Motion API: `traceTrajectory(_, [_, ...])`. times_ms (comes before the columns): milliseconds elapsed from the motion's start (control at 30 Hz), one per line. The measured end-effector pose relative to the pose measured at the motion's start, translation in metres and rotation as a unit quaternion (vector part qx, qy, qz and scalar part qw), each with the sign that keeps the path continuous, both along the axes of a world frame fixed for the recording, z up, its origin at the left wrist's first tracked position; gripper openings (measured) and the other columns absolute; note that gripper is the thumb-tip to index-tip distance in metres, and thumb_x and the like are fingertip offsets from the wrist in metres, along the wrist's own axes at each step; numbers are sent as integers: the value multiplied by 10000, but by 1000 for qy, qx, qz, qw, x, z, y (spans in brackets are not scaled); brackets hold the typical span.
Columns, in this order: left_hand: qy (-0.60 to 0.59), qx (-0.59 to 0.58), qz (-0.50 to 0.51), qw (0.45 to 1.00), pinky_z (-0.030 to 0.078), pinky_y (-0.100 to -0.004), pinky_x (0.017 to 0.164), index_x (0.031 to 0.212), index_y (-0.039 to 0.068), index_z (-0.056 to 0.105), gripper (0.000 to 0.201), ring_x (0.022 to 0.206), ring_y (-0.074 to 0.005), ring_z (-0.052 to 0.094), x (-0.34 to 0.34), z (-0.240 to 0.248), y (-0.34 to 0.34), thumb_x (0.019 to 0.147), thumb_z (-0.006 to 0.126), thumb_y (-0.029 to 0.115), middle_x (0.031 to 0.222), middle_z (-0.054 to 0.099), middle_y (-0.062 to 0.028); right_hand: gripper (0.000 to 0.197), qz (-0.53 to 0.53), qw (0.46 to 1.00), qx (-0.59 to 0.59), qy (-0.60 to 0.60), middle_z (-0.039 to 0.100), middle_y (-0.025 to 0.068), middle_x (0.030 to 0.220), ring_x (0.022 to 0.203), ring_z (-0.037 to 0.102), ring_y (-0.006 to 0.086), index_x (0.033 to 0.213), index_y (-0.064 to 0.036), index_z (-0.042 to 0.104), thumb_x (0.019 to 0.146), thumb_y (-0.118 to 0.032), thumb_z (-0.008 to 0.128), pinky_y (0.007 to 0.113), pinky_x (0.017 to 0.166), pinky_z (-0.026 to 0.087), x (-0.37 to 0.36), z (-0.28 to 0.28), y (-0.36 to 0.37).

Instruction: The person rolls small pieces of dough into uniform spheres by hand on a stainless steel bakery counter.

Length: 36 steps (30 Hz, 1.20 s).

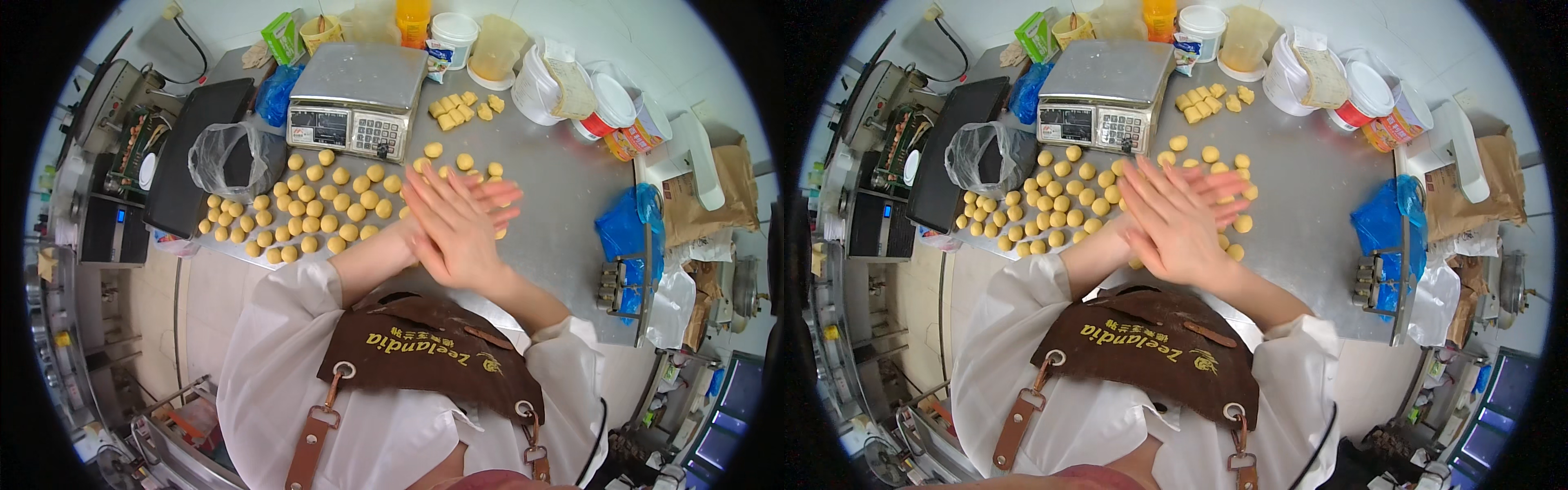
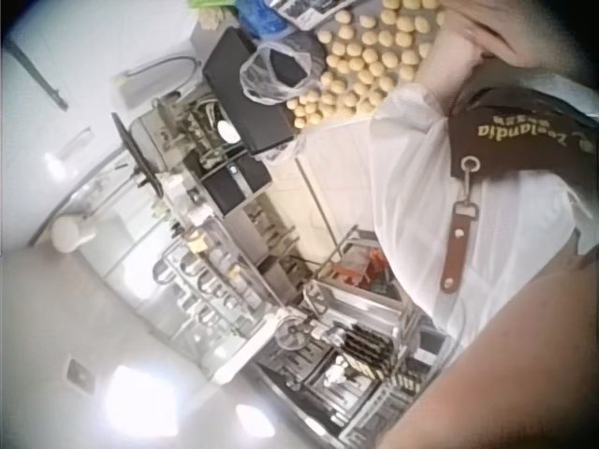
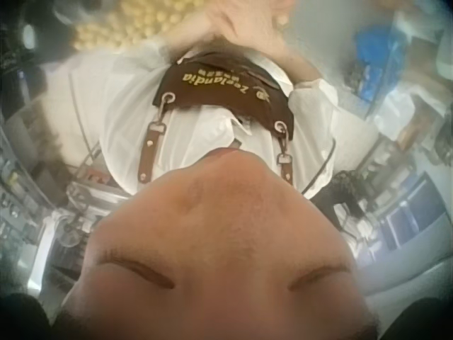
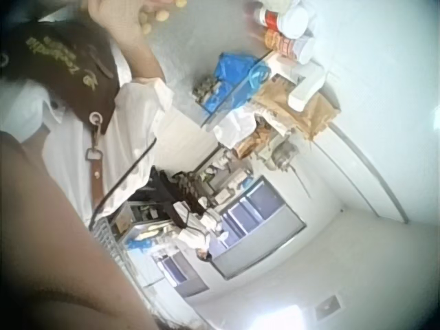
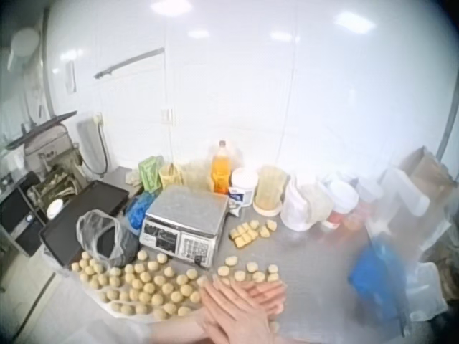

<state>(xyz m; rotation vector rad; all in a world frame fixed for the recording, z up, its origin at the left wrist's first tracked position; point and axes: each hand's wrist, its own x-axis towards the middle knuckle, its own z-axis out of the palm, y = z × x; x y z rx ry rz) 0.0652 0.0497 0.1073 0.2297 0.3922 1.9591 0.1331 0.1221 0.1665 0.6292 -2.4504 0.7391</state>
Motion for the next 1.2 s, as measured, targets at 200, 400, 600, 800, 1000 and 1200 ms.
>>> traceTrajectory(200, [-40,91,-16,995,319,-487,1138,1492,102,363,652,1406,-331,357,14,-3,9,1014,335,546,1499,415,-136,578,-50,999,9,21,479,240,1443,1394,402,382,1314,31,566,820,-257,646,526,1182,224,-18,-11,17])
traceTrajectory(400, [-121,-69,0,990,346,-496,1106,1455,138,428,579,1334,-314,456,-6,-3,1,1034,288,509,1492,431,-107,758,-152,984,92,-15,390,223,1518,1473,258,367,1462,15,395,848,-381,598,562,1204,68,-25,-13,44])
traceTrajectory(600, [-172,-24,124,977,495,-418,968,1182,129,578,385,1126,-273,595,2,-3,-4,1001,470,452,1212,614,-99,725,-53,992,81,-84,323,214,1556,1485,194,395,1438,10,432,894,-440,598,597,1183,13,4,-3,44])
traceTrajectory(800, [-177,-235,136,946,418,-239,481,675,147,494,361,629,-135,538,-15,0,-16,927,669,337,718,553,-18,605,-128,990,10,-56,397,198,1512,1472,228,394,1417,-14,471,1007,-457,426,584,1181,-5,4,-17,82])
traceTrajectory(1000, [-128,-260,118,950,307,-234,449,653,157,446,429,584,-112,465,-15,-1,-11,910,700,389,699,529,-4,539,-172,978,-30,-111,482,170,1453,1443,318,335,1346,-13,553,1050,-411,343,521,1192,35,20,-34,97])
traceTrajectory(1200, [92,-323,17,942,491,-338,863,993,28,649,535,961,-207,627,-6,-57,-10,1037,388,492,990,655,-92,526,-236,950,-96,-183,547,156,1395,1408,387,307,1311,-17,582,1068,-392,304,487,1191,71,53,-62,118])
